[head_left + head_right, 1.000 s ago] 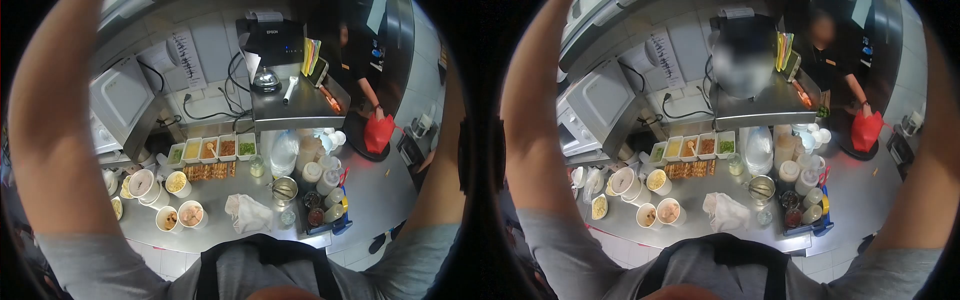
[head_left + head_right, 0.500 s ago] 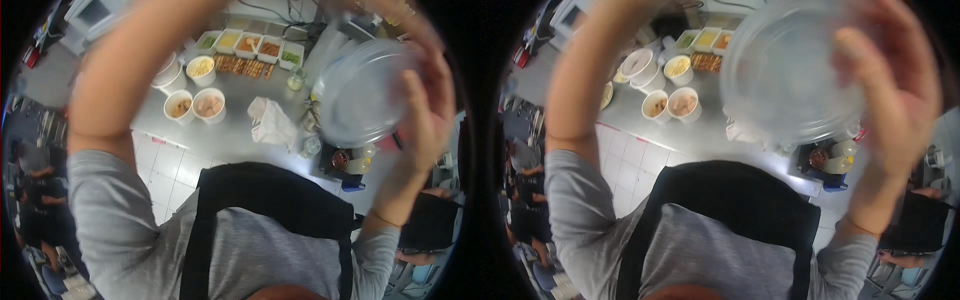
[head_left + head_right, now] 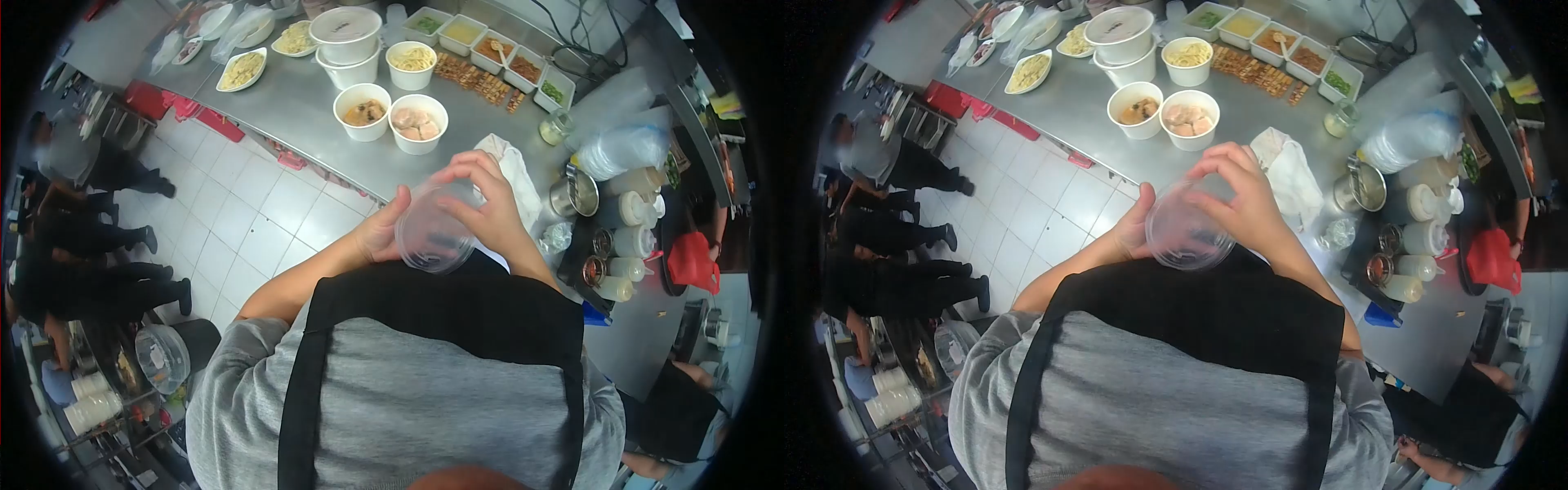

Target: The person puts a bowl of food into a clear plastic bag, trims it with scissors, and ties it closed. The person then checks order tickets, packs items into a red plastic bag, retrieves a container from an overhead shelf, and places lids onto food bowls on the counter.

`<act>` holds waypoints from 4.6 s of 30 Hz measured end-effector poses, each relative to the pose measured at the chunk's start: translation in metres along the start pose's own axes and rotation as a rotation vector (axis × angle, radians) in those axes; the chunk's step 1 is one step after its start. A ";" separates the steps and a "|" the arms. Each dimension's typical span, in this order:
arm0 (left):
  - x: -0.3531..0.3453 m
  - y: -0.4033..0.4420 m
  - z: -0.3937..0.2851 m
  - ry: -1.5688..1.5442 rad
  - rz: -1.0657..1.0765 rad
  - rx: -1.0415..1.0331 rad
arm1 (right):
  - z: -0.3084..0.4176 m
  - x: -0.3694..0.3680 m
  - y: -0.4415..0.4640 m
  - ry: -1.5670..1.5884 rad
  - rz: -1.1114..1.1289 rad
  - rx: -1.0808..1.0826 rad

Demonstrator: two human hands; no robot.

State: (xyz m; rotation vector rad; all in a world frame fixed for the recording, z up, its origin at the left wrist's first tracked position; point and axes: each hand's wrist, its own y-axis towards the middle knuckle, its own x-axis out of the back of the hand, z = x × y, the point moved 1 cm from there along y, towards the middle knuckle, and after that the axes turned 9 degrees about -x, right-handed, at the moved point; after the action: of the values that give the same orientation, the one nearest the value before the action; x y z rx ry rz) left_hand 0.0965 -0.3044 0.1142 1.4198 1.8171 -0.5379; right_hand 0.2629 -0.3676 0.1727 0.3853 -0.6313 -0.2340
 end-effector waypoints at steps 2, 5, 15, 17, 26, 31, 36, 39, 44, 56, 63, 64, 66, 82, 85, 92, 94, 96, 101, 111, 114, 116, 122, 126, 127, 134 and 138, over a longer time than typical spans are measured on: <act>-0.001 -0.004 -0.007 -0.015 0.007 -0.052 | 0.013 -0.001 0.001 0.004 0.010 0.022; -0.001 -0.014 -0.020 -0.113 -0.101 -0.128 | 0.033 0.000 -0.009 0.429 0.255 -0.391; 0.095 0.052 -0.155 2.190 -0.249 -0.197 | -0.093 -0.050 0.093 -0.393 -0.188 0.056; 0.123 0.067 -0.147 2.255 -0.206 -0.081 | -0.113 -0.071 0.088 -0.492 -0.119 0.036; 0.150 0.070 -0.140 2.247 -0.209 0.069 | -0.116 -0.094 0.110 -0.684 0.051 -0.254; 0.153 0.060 -0.157 2.238 -0.226 0.080 | -0.112 -0.086 0.102 -0.766 0.159 -0.377; 0.157 0.069 -0.154 2.287 -0.161 -0.005 | -0.116 -0.086 0.102 -0.819 0.152 -0.388; 0.157 0.073 -0.153 2.290 -0.158 0.048 | -0.117 -0.089 0.103 -0.788 0.165 -0.463; 0.149 0.087 -0.159 2.267 -0.142 0.291 | -0.112 -0.090 0.112 -0.809 0.242 -0.563; 0.186 0.065 -0.188 1.775 -0.210 -0.298 | -0.138 -0.087 0.113 -0.735 0.077 -0.470; 0.197 0.061 -0.149 2.300 -0.322 -0.409 | -0.119 -0.148 0.152 -0.282 -0.112 -0.104; 0.199 0.060 -0.139 2.396 -0.384 -0.406 | -0.125 -0.162 0.157 -0.215 -0.118 -0.153; 0.208 0.059 -0.136 2.288 -0.389 -0.393 | -0.132 -0.186 0.171 -0.159 -0.188 -0.308; 0.217 0.057 -0.145 1.901 -0.343 -0.521 | -0.115 -0.195 0.177 -0.243 -0.420 -0.314; 0.197 0.048 -0.162 2.087 -0.217 -0.449 | -0.078 -0.145 0.174 -0.356 -0.314 -0.191; 0.167 0.066 -0.132 2.356 -0.064 -0.128 | -0.104 -0.090 0.095 -0.873 0.045 -0.734; 0.167 0.076 -0.124 2.349 -0.140 -0.104 | -0.108 -0.087 0.084 -0.860 0.000 -0.745; 0.167 0.083 -0.115 2.325 -0.108 -0.190 | -0.109 -0.088 0.080 -0.803 -0.125 -0.674; 0.183 0.086 -0.127 1.930 -0.035 -0.702 | -0.038 -0.007 0.029 -0.651 -0.634 -0.346; 0.100 0.044 -0.112 1.975 -0.434 -1.016 | -0.005 0.231 -0.266 -0.952 -1.493 -0.867; 0.086 0.058 -0.139 1.870 -0.600 -1.031 | -0.035 0.259 -0.309 -0.603 -1.653 -0.720; 0.074 0.083 -0.160 1.942 -0.566 -0.917 | -0.075 0.290 -0.364 -0.393 -1.638 -0.444; 0.159 0.210 -0.191 1.934 -0.277 -0.131 | -0.059 0.300 -0.347 -0.189 -1.503 -0.486; 0.216 0.266 -0.149 2.397 -0.504 0.249 | -0.044 0.274 -0.326 -0.283 -1.477 -0.561; 0.185 0.264 -0.142 2.359 -0.558 0.373 | -0.044 0.266 -0.318 -0.254 -1.470 -0.540; 0.161 0.256 -0.140 2.416 -0.437 0.548 | -0.045 0.254 -0.274 -0.367 -1.214 -0.694; 0.122 0.240 -0.128 2.638 -0.183 0.426 | -0.056 0.358 -0.261 -1.236 -1.185 -0.635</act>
State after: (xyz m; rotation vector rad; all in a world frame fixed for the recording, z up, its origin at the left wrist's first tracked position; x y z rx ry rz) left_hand 0.2734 -0.0645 0.1290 2.2125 3.4405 2.2677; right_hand 0.5534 -0.7046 0.2108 -0.1087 -1.4114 -1.8527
